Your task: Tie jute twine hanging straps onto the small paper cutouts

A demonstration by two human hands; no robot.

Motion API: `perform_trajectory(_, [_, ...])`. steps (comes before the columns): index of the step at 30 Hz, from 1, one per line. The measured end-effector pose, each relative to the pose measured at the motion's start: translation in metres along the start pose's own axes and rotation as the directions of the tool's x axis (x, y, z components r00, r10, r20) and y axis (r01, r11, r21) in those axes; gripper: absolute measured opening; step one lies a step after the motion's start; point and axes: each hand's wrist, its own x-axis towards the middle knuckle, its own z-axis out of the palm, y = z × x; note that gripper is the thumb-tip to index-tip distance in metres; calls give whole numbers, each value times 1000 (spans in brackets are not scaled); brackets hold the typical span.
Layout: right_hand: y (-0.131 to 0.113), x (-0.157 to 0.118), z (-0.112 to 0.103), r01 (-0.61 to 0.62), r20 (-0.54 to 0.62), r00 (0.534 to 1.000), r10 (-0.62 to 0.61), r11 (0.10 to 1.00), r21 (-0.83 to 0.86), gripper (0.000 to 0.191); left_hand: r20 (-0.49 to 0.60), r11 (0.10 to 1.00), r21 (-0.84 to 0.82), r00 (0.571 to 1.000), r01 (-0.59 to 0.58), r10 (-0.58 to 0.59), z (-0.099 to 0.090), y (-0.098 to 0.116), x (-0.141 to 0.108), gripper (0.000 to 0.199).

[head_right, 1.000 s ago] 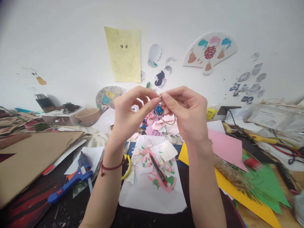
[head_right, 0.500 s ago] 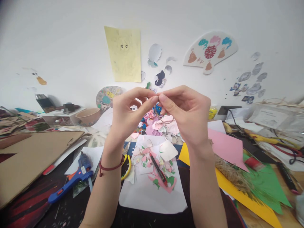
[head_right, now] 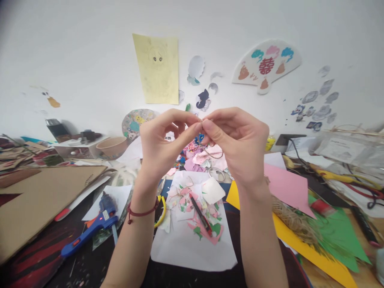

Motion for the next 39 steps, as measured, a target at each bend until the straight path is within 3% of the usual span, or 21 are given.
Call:
perform_trajectory(5, [0, 0, 0, -16, 0, 1000, 16, 1000, -1, 12, 18, 983, -86, 987, 160, -159, 2, 1, -2, 8])
perform_trajectory(9, [4, 0, 3, 0, -69, 998, -3, 999, -46, 15, -11, 965, -144, 975, 218, -222, 9, 0, -3, 7])
perform_trajectory(13, [7, -2, 7, 30, -127, 991, -35, 999, -37, 17, -103, 965, -141, 966, 222, -237, 21, 0, -3, 6])
perform_trajectory(19, [10, -4, 8, -20, -44, 999, 19, 999, -32, 20, -189, 956, -213, 951, 204, -245, 34, -1, -6, 9])
perform_trajectory(34, [-1, -7, 11, -196, -29, 980, 199, 976, 95, 25, -171, 905, -389, 951, 174, -256, 47, -1, -12, 18])
perform_trajectory(39, [0, -7, 12, -186, -51, 980, 194, 974, 127, 23, -150, 937, -283, 955, 205, -254, 49, -1, -16, 25])
